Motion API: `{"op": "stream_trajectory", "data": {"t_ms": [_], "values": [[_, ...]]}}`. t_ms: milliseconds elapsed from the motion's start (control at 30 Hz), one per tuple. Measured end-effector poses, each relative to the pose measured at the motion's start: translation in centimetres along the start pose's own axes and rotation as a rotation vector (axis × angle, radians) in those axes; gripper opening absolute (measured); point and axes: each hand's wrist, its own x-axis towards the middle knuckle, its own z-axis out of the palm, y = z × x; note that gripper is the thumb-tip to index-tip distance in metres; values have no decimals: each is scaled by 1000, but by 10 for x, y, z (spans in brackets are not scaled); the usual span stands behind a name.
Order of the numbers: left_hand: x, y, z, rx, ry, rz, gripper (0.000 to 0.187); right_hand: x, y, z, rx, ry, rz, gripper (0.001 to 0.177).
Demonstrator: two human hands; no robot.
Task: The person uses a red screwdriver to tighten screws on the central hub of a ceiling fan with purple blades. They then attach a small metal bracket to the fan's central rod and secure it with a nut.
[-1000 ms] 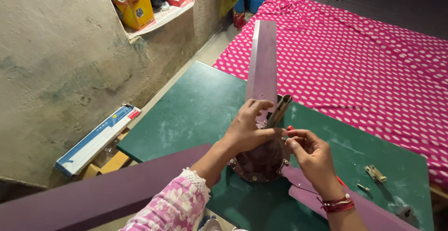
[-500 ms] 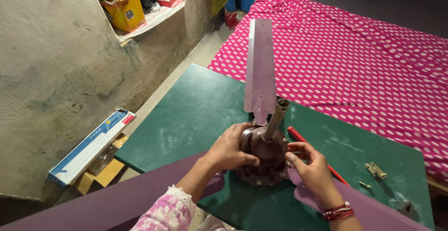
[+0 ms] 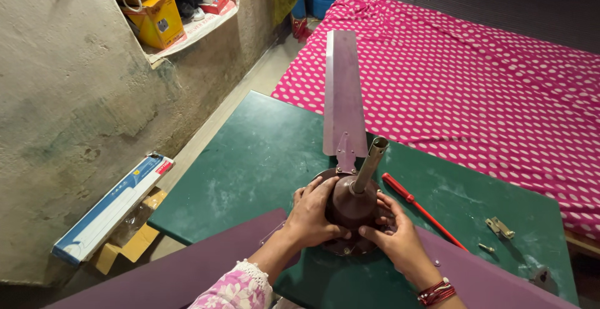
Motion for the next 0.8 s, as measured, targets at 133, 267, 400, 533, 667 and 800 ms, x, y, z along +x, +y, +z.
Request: {"op": "stream_trajectory", "data": {"t_ms": [133,267,400,533,667,800], "values": [[-2,4,4,-10,63,14,120,-2,-7,1,-25,-10,-26,96],[-3,5,5,27,61,-1,126,-3,-13,2,-398,71,-173,110],[1,-9,-3,-15,-11,87,131,-1,-18,13,-697,169,-452,124],[7,-16,-4,100,-10,171,118,7,-20,26,-675,172,-416,122],[7,-9,-5,87,-11,41,121,16,-25,22,-604,107,-342,106],[15,-2,-8,74,-6,94,130,21,-32,11,-488,-42,-230,101]]}}
